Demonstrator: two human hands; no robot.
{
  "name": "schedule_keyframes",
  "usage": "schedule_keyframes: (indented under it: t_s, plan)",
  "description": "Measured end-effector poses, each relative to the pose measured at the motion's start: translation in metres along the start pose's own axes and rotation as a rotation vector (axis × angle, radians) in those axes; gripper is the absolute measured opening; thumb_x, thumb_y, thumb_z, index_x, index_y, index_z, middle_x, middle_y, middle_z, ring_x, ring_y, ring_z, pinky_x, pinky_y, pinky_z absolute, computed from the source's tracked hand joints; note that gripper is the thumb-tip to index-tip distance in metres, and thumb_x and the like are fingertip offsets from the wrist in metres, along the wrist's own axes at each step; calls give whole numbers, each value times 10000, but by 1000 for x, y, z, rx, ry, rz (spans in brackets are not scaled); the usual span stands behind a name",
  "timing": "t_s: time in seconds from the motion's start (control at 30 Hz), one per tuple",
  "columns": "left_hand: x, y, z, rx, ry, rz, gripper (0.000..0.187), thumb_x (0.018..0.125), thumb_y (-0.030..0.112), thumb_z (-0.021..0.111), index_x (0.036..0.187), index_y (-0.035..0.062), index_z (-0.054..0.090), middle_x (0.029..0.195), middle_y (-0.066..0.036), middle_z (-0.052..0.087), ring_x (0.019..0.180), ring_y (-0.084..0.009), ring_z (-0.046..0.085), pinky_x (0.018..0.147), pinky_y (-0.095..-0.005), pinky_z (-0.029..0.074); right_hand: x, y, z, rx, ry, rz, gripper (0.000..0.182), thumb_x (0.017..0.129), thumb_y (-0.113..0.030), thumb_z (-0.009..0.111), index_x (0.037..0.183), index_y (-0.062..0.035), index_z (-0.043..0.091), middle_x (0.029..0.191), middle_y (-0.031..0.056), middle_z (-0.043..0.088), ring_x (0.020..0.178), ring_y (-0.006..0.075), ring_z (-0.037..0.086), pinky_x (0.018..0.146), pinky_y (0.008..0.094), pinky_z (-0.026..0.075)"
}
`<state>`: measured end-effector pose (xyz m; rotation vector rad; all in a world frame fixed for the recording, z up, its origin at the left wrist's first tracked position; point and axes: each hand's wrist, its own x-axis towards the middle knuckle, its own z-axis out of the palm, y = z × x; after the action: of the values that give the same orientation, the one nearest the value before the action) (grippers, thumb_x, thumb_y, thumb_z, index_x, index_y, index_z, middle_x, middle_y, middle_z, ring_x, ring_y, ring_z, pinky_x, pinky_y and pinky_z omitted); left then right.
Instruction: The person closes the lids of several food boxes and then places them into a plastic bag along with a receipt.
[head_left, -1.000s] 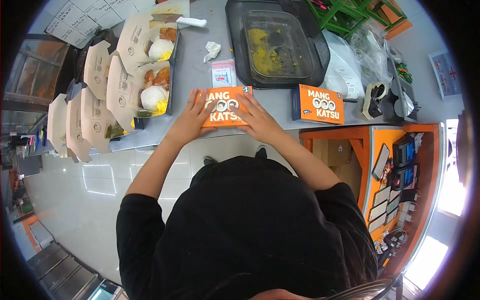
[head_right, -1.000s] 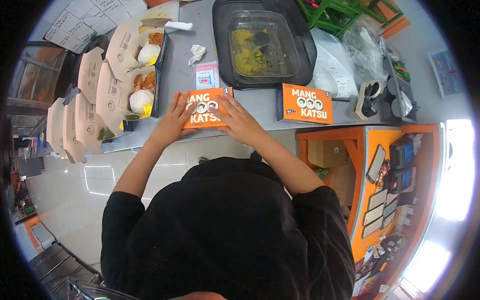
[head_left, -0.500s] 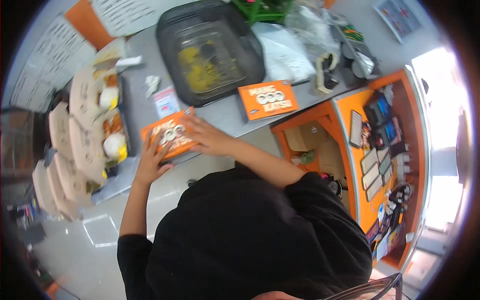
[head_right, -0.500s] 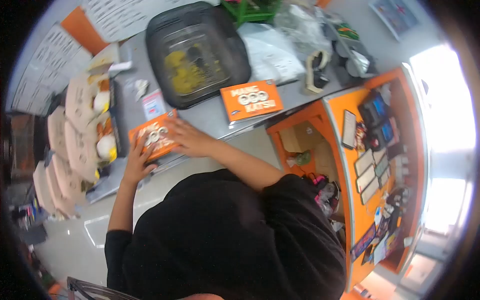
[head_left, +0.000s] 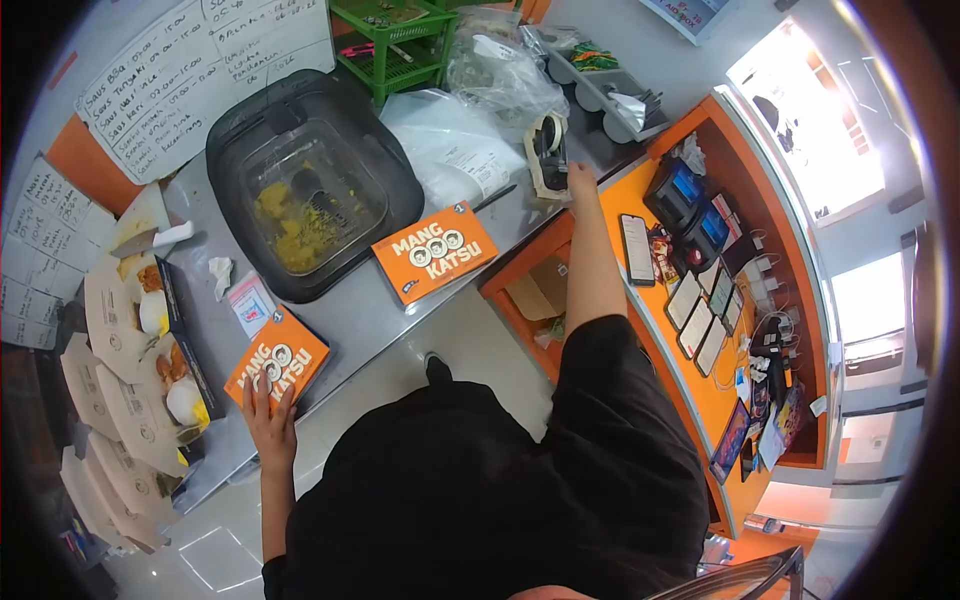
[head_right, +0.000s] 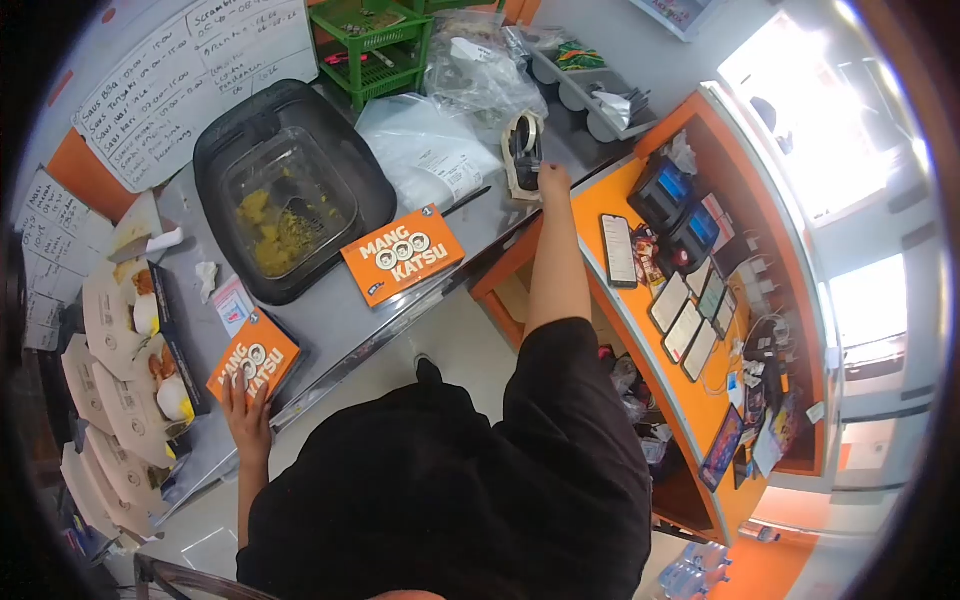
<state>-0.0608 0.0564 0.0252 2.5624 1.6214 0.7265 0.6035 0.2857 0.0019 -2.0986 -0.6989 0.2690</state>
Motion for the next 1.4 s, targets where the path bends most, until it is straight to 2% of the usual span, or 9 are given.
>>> schedule_keyframes:
  t_s: [0.23, 0.4, 0.5, 0.6, 0.8, 0.93, 1.0, 1.2, 1.4]
  plan:
    - [1, 1, 0, 22, -11, 0, 514, 680, 4, 683, 1148, 188, 576, 1387, -134, 391, 1295, -400, 299, 1039, -486, 281, 31, -28, 2, -222, -394, 155, 420, 857, -332, 552, 1102, 10, 545, 1055, 178, 577, 916, 358, 598, 655, 537, 541]
    - [1, 1, 0, 21, -16, -20, 526, 669, 0, 690, 1147, 188, 578, 1389, -133, 388, 1297, -399, 295, 1039, -485, 282, -6, -27, -17, 644, -401, 250, 325, 880, -302, 580, 1021, -9, 557, 925, 92, 555, 790, 255, 589, 607, 489, 531]
    - [1, 5, 3, 17, -8, -48, 526, 665, -7, 691, 1143, 183, 581, 1391, -133, 384, 1299, -400, 290, 1041, -486, 280, -40, -4, -19, 1025, -302, 16, 228, 870, -271, 600, 784, -75, 522, 1209, 148, 483, 1014, 235, 533, 778, 455, 477]
    - [3, 7, 5, 22, -2, -67, 519, 666, -16, 685, 1139, 174, 584, 1394, -133, 381, 1301, -403, 285, 1046, -488, 274, -59, 22, -11, 1029, -297, -14, 201, 865, -221, 605, 758, -62, 543, 1309, 151, 395, 1103, 229, 471, 829, 415, 449]
    - [2, 11, 3, 168, -24, -59, 477, 716, 23, 659, 1150, 207, 590, 1387, -102, 399, 1308, -372, 293, 1054, -495, 260, -50, 68, 5, -226, 295, -485, 197, 830, -164, 625, 819, 29, 591, 1040, 138, 555, 893, 228, 543, 835, 336, 436]
    - [8, 14, 9, 296, 72, 72, 397, 744, 75, 658, 1127, 169, 612, 1249, -54, 534, 1203, -294, 454, 1033, -466, 298, -114, -10, -39, 207, 286, -393, 150, 833, -132, 611, 842, 17, 596, 1026, 152, 538, 879, 238, 547, 757, 323, 441]
    - [1, -2, 20, 136, 115, 85, 374, 726, 70, 678, 1092, 126, 629, 1172, -49, 584, 1132, -265, 522, 1011, -444, 330, -168, -48, -43, 437, 81, -437, 132, 858, -107, 585, 918, 10, 601, 902, 91, 556, 791, 163, 536, 697, 275, 439]
    - [6, 3, 14, 37, 179, 14, 392, 664, 134, 752, 1043, 138, 652, 1085, 10, 617, 1040, -189, 570, 938, -385, 387, -385, -126, 6, 538, -1181, -536, 170, 872, -50, 557, 1032, -10, 602, 788, 3, 535, 677, 71, 495, 637, 204, 428]
    - [2, -3, 22, -154, 327, -56, 460, 670, 154, 762, 1067, 106, 536, 1168, -60, 568, 1037, -222, 555, 898, -391, 401, -486, -126, 48, 570, -1417, -200, 486, 846, -20, 583, 1291, -63, 393, 796, 40, 562, 691, 84, 519, 625, 226, 432]
